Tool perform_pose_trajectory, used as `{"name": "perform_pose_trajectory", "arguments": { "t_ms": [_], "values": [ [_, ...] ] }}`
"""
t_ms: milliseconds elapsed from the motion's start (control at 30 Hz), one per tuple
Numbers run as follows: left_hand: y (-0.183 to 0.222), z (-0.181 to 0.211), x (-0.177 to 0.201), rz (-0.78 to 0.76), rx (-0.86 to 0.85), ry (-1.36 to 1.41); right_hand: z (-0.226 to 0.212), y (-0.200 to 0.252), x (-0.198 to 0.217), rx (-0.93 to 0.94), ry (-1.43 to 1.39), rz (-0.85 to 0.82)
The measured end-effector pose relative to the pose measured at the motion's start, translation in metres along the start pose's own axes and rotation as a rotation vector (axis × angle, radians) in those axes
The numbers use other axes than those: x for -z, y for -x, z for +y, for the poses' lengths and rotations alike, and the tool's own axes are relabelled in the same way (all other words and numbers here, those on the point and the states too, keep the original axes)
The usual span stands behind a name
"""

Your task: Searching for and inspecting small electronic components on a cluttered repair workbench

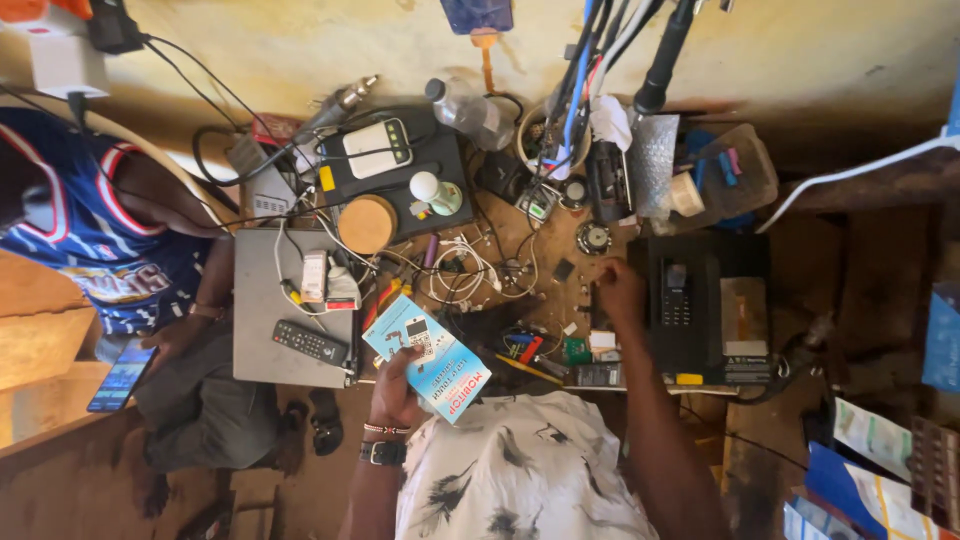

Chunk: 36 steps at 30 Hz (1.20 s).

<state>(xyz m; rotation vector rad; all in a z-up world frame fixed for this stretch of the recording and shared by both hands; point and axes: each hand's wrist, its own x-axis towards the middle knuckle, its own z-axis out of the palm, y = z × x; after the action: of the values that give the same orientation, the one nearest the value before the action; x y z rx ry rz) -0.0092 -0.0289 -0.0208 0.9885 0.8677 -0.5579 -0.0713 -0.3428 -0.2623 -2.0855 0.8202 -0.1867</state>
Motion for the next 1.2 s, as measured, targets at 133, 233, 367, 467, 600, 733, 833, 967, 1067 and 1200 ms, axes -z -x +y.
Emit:
{"name": "perform_pose_trajectory", "arguments": {
  "t_ms": [133, 233, 367, 467, 600, 733, 833, 967, 1067, 1200],
  "values": [
    [0.001, -0.002, -0.006, -0.020, 0.000, -0.047, 0.022, -0.004, -0.024, 0.085, 0.341, -0.189],
    [-0.007, -0.002, -0.001, -0.029, -0.041, -0.102, 0.037, -0.011, -0.068, -0.017, 0.588, -0.422],
    [-0.020, -0.002, 0.014, -0.028, -0.054, -0.095, 0.003, 0.011, -0.075, -0.109, 0.630, -0.424],
    [-0.026, -0.003, 0.028, -0.016, -0.070, -0.131, 0.026, 0.010, -0.090, -0.055, 0.696, -0.362],
    [-0.023, 0.000, 0.027, -0.030, -0.075, -0.214, -0.063, 0.052, -0.032, -0.484, 0.043, -0.213],
    [-0.018, 0.002, 0.009, -0.033, -0.090, -0.223, -0.020, 0.071, -0.045, -0.169, 0.197, -0.277],
    [-0.022, -0.006, 0.009, -0.057, -0.077, -0.264, 0.007, 0.065, -0.058, -0.369, -0.381, -0.258],
    [-0.034, -0.011, 0.018, -0.009, -0.060, -0.144, 0.156, -0.011, -0.128, -0.712, -1.392, -0.569],
    [-0.026, -0.001, 0.017, -0.033, -0.112, -0.211, 0.087, -0.048, -0.105, -0.542, -1.059, -0.456],
    [-0.021, -0.001, 0.027, 0.010, -0.107, -0.136, -0.004, -0.075, -0.085, -0.356, -0.530, -0.242]
  ]
}}
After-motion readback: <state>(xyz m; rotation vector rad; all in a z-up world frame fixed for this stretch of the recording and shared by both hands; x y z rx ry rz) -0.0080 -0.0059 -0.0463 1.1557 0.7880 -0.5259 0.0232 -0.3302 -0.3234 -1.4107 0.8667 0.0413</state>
